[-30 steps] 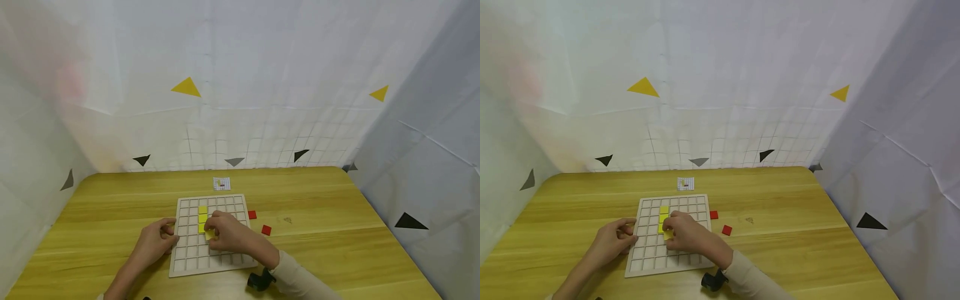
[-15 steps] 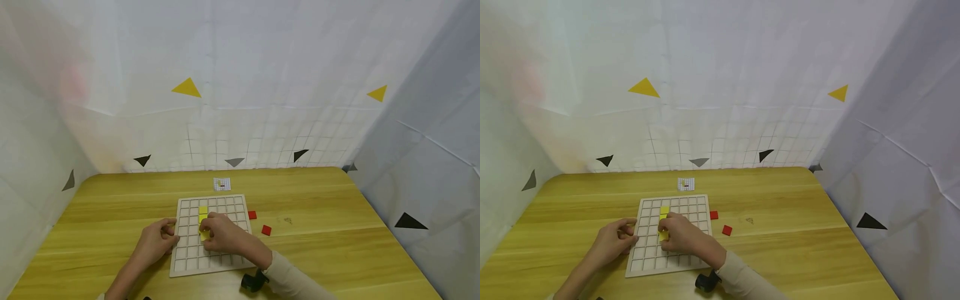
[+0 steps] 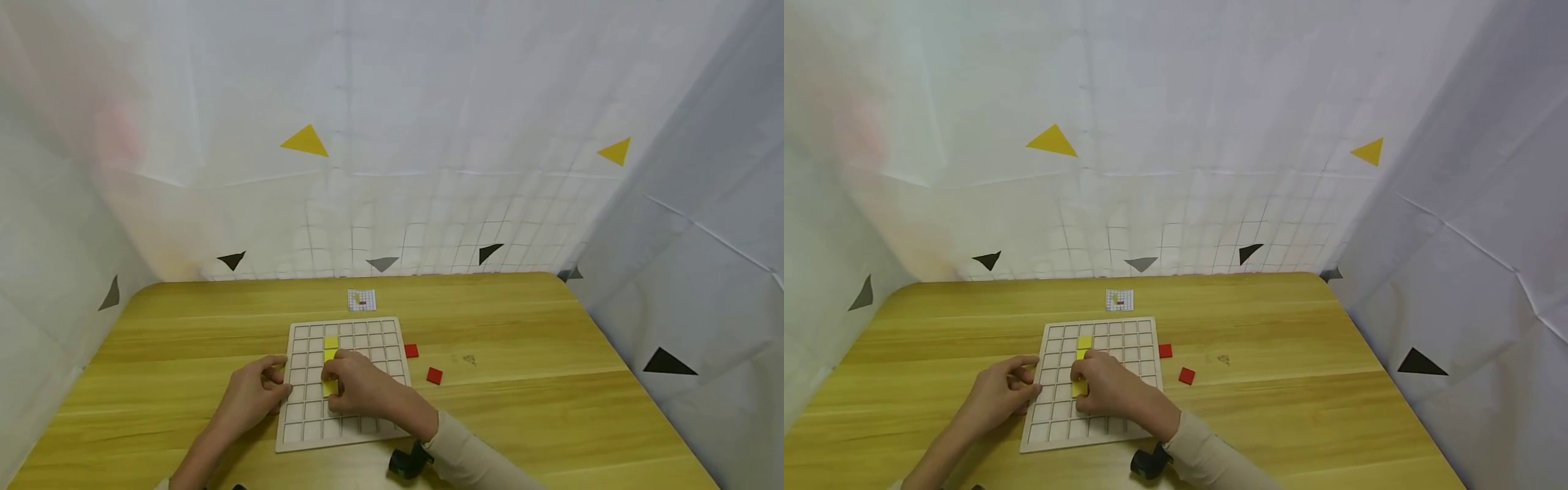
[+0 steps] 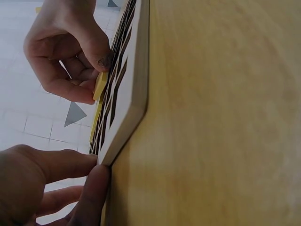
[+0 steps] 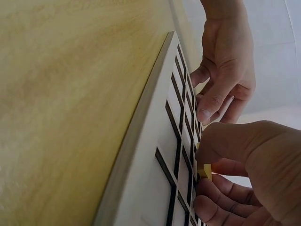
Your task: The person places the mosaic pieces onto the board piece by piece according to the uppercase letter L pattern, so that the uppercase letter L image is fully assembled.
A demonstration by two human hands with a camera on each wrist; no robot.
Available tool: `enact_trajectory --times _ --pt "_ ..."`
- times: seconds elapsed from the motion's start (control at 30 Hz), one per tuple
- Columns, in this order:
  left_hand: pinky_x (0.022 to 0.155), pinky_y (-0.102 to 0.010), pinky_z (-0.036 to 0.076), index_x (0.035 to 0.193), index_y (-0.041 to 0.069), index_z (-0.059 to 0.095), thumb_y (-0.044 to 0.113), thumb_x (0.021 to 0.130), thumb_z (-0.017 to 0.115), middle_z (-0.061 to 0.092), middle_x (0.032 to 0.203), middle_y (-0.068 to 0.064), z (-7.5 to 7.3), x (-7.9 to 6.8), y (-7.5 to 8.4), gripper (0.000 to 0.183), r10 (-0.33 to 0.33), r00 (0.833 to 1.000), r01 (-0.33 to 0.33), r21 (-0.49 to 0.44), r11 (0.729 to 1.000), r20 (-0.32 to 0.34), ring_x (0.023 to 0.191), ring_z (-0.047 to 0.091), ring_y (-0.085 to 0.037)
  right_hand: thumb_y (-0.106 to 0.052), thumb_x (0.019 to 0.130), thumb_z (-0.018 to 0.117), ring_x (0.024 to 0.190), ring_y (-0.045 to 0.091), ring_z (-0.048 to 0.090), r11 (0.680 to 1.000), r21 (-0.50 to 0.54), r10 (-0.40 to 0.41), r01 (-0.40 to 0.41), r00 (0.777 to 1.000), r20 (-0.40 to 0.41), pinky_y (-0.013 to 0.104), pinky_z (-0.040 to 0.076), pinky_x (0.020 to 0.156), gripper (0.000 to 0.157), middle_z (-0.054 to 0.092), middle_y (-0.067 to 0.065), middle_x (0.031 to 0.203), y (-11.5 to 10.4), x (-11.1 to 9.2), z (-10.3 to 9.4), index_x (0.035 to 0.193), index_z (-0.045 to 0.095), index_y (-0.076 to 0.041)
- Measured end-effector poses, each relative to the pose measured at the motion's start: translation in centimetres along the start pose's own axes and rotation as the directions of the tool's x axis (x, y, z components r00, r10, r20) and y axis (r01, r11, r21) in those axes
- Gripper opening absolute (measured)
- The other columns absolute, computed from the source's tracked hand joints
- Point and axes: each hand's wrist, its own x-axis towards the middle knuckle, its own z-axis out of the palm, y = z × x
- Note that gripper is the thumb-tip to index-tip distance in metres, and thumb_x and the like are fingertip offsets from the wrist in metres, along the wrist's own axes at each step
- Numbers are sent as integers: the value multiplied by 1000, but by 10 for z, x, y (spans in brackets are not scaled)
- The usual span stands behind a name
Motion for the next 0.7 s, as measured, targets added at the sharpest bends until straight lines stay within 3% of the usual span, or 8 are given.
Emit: enact_trajectory --times 0.7 --pt "51 -29 57 130 -4 62 -2 82 77 61 89 -9 0 1 -1 50 -5 1000 5 -11 1000 -6 71 65 -17 -10 81 79 74 1 50 999 38 32 -33 999 13 12 44 62 22 53 -7 90 0 -2 0 101 70 -11"
